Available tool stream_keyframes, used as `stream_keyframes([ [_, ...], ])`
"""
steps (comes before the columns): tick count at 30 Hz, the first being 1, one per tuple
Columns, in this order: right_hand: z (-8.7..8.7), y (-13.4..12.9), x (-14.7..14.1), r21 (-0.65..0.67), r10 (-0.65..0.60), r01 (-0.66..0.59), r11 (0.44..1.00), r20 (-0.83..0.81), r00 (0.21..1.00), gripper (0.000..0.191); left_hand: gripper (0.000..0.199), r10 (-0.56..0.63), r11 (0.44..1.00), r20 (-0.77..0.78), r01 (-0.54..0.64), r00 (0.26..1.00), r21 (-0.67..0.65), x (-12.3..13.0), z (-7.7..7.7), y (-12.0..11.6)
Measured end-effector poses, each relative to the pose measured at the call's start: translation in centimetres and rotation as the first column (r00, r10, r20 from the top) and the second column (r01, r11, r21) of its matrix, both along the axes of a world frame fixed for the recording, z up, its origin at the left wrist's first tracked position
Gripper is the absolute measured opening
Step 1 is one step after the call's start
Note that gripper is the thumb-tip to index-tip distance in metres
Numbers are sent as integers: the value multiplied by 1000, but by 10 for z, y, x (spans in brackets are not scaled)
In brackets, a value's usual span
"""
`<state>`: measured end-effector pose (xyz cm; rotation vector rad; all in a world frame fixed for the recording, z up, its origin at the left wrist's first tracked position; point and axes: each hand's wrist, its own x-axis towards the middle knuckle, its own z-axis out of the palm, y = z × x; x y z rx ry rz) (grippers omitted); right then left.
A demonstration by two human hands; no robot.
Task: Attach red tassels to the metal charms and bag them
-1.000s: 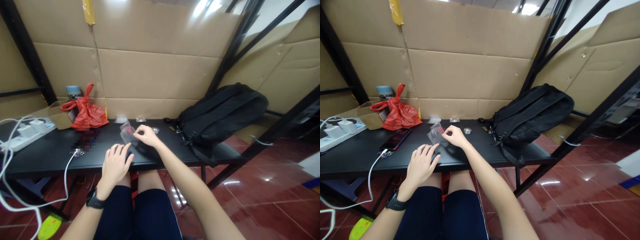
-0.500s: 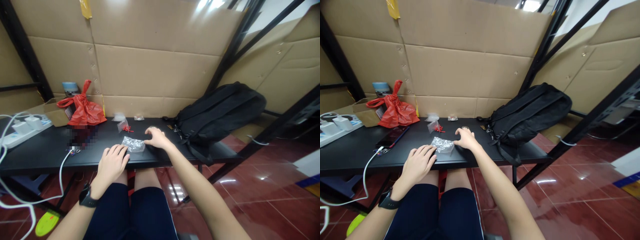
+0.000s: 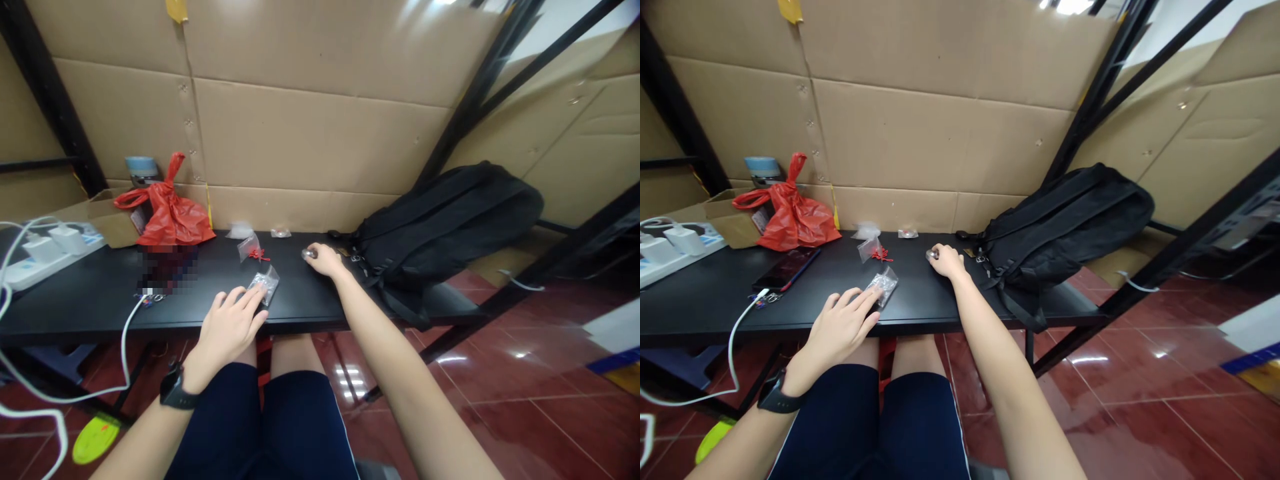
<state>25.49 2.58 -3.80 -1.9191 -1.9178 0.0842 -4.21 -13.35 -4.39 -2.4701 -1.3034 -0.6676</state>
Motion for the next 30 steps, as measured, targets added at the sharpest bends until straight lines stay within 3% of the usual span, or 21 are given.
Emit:
stream_keyframes([
  [8,10,6,-9,-8,-30,30,1000,-26,999,23,38,-240,963,-59,229,969,-144,23,20,24],
  [12,20,10,-15,24,-55,56,998,-43,998,21,35,-340,899,-24,317,940,-302,30,34,49],
  [15,25,14,-25,91,-52,63,994,-113,992,20,33,-373,899,-55,346,926,-267,36,41,77],
  [18,23,18,-35,180,3,32,983,-190,982,20,27,-250,968,-95,248,964,-34,43,45,108],
  [21,14,16,-38,256,100,-41,966,-221,970,21,31,-92,987,-148,110,985,119,50,43,135],
  [26,2,6,-24,327,271,-162,931,-322,907,21,35,-26,992,-186,48,982,117,57,30,152],
  [30,1,3,-17,366,269,-94,926,-465,843,25,37,-16,991,-73,25,997,128,60,25,145],
])
